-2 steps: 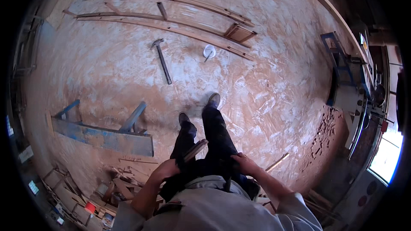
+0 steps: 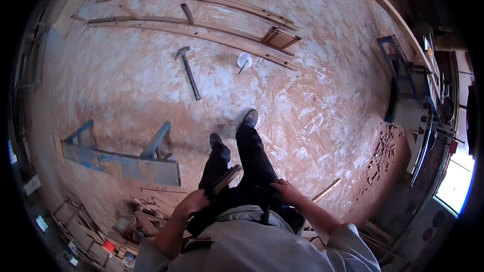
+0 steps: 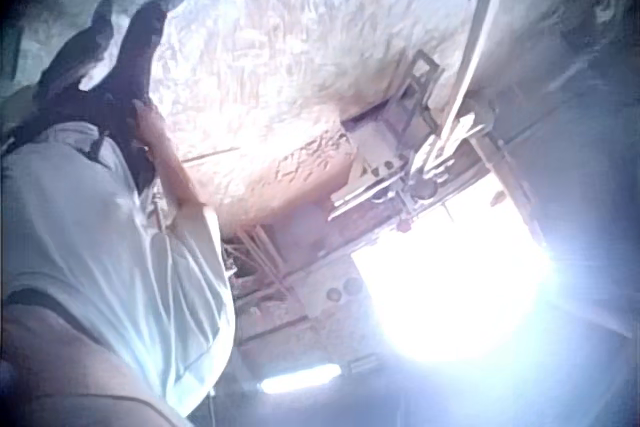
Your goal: The person applies glue to the ends of wooden pieces using a brush, then hammers nails into them to join the pieces together. They repeat this process for multiple wooden components, assembling them into larger frames on the floor.
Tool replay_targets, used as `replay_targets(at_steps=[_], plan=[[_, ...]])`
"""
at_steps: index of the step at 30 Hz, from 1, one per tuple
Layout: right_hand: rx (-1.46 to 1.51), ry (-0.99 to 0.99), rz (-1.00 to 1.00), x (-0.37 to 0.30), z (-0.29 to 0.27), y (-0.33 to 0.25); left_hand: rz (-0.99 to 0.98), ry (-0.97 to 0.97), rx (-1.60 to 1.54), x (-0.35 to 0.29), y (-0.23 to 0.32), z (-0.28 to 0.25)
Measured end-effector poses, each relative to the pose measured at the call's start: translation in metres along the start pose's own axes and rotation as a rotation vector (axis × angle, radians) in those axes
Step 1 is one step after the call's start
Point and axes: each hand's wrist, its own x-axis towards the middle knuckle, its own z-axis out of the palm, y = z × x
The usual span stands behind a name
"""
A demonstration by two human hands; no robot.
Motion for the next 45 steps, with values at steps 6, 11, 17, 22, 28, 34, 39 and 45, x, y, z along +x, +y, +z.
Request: replay_targets(at_steps=[6,11,17,22,28,34,39,45], plan=[[0.069,-0.456,-0.133,0.04,-0.052,0.038,0.292,0.094,-0.115,0.01,0.001,-0.003],[0.48,-0.827,0.247,0.037,-0.086,0.025,0.02,-0.183,0.155,0.061,-0.01,-0.039],[-0.1,0.039,0.117,0.285,-0.122,0.074,-0.291,0.462,0.466,0.206,0.099,-0.254],[-0.249,0.226,0.048,0.504,-0.131,0.074,-0.01,0.824,0.341,0.325,0.17,-0.346],[-0.524,0.158,0.057,0.642,-0.092,0.097,0.449,0.821,0.096,0.438,0.19,-0.363],[-0.607,0.387,-0.233,0.701,-0.078,0.138,0.529,0.838,0.36,0.488,0.177,-0.364],[-0.129,0.732,-0.241,0.707,-0.085,0.154,0.503,0.698,0.386,0.495,0.176,-0.376],[0.225,0.677,-0.206,0.698,-0.07,0.165,0.374,0.527,0.373,0.51,0.151,-0.396]])
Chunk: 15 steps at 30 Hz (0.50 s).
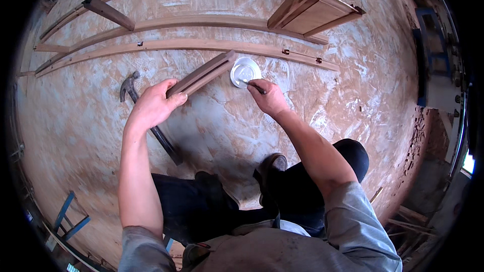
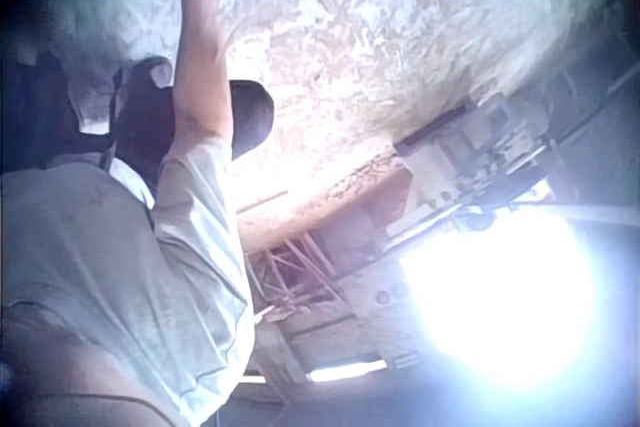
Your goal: The person applies glue to the ends of wooden pieces using a brush, then hammers nails into them to join the pieces together. They repeat this process for multiple wooden components, assembling them into larger frames on the floor.
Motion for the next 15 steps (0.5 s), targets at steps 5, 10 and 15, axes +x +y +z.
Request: replay_targets(at_steps=[5,10,15], plan=[[0.542,0.127,0.478,0.01,-0.009,-0.003,0.0,-0.049,-0.22,-0.001,-0.026,-0.001],[1.108,0.429,0.475,-0.016,-0.054,-0.04,-0.099,-0.127,-0.299,-0.001,-0.02,-0.009],[1.342,0.439,0.152,-0.053,-0.094,-0.1,-0.064,-0.11,-0.325,0.003,-0.006,-0.007]])
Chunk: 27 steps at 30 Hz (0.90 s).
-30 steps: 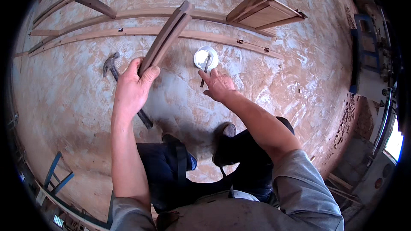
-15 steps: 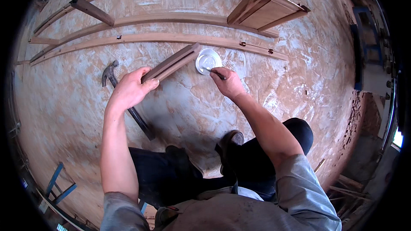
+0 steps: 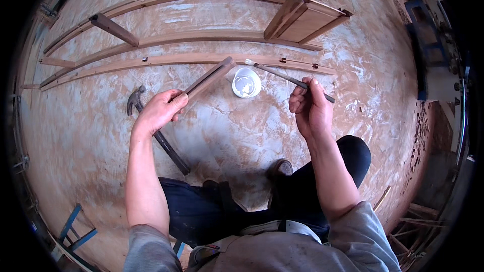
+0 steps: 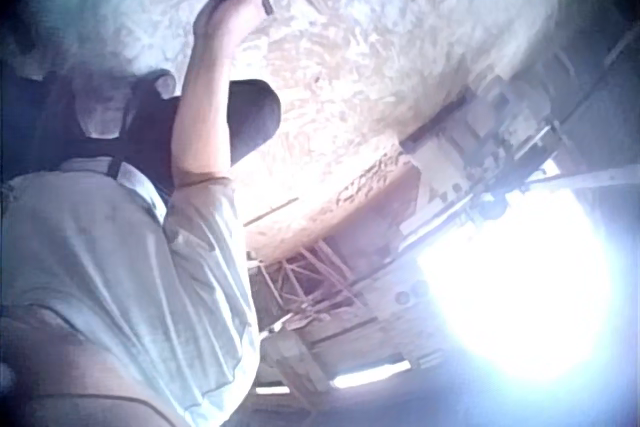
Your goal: The person applies glue to the ends of wooden pieces using a brush, then hammers nails into them to join the pieces together. They repeat this process for multiple wooden components, assembling them into larger frames on the floor.
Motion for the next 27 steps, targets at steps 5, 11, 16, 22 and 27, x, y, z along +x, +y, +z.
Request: replay_targets(at_steps=[5,11,16,22,27], plan=[[-0.129,-0.067,-0.032,-0.013,0.014,-0.01,0.073,-0.039,0.065,0.003,0.009,0.007],[-0.188,-0.061,-0.039,-0.012,0.014,-0.004,0.145,-0.036,0.117,0.003,0.007,0.01],[-0.209,-0.063,-0.073,-0.017,0.01,-0.005,0.133,0.005,0.128,-0.001,0.007,0.007],[-0.246,-0.079,-0.063,-0.016,0.021,-0.001,0.117,-0.017,0.066,-0.007,0.011,0.008],[-0.319,-0.087,-0.09,-0.018,0.017,-0.006,0.119,-0.011,0.034,-0.002,0.007,0.006]])
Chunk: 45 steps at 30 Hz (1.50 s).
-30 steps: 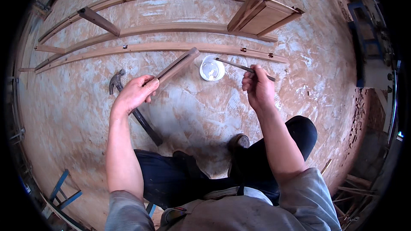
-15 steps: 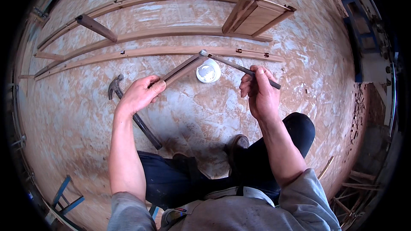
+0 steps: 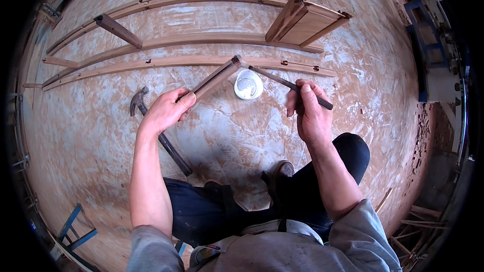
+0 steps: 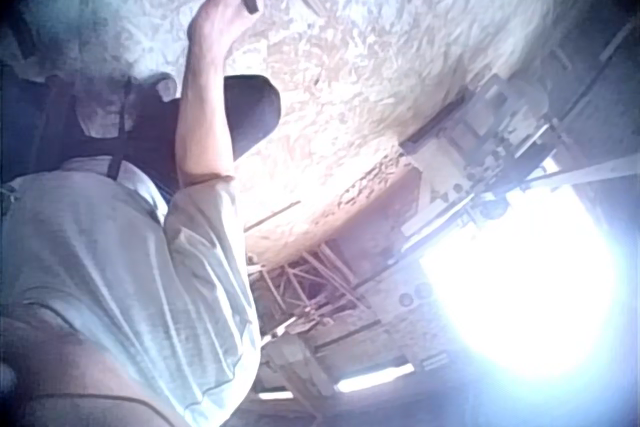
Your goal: The person applies glue to the ends of wooden pieces using a brush, then hammers nails into them to join the pieces together. They repeat this process for multiple wooden components, assembling them into larger frames on the floor.
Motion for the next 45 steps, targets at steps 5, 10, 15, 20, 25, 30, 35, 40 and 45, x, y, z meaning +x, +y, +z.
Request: replay_targets(at_steps=[5,10,15,20,25,30,35,40,45], plan=[[-0.28,-0.158,-0.135,0.0,0.017,-0.01,-0.024,-0.016,-0.071,0.0,0.001,-0.001],[-0.52,-0.244,-0.301,-0.005,0.004,-0.009,-0.068,-0.01,-0.155,-0.003,0.004,-0.003],[-0.529,-0.29,-0.385,-0.001,0.014,-0.015,-0.088,-0.02,-0.207,-0.004,0.004,-0.005],[-0.318,-0.168,-0.215,-0.006,0.012,-0.012,-0.067,-0.044,-0.269,0.0,-0.001,-0.007],[-0.007,0.027,-0.05,0.007,0.018,-0.006,0.067,0.157,-0.071,0.002,0.0,0.001],[0.236,0.027,0.027,0.015,0.025,0.002,0.091,0.207,-0.044,0.001,0.011,0.008],[0.371,0.013,0.069,0.02,0.017,0.012,0.101,0.181,0.005,0.001,0.008,0.006],[0.492,0.04,0.084,0.024,0.012,0.024,-0.028,0.097,-0.026,0.001,0.005,-0.001],[0.134,0.189,0.153,0.045,-0.005,0.056,0.022,0.179,0.107,0.004,-0.011,-0.005]])
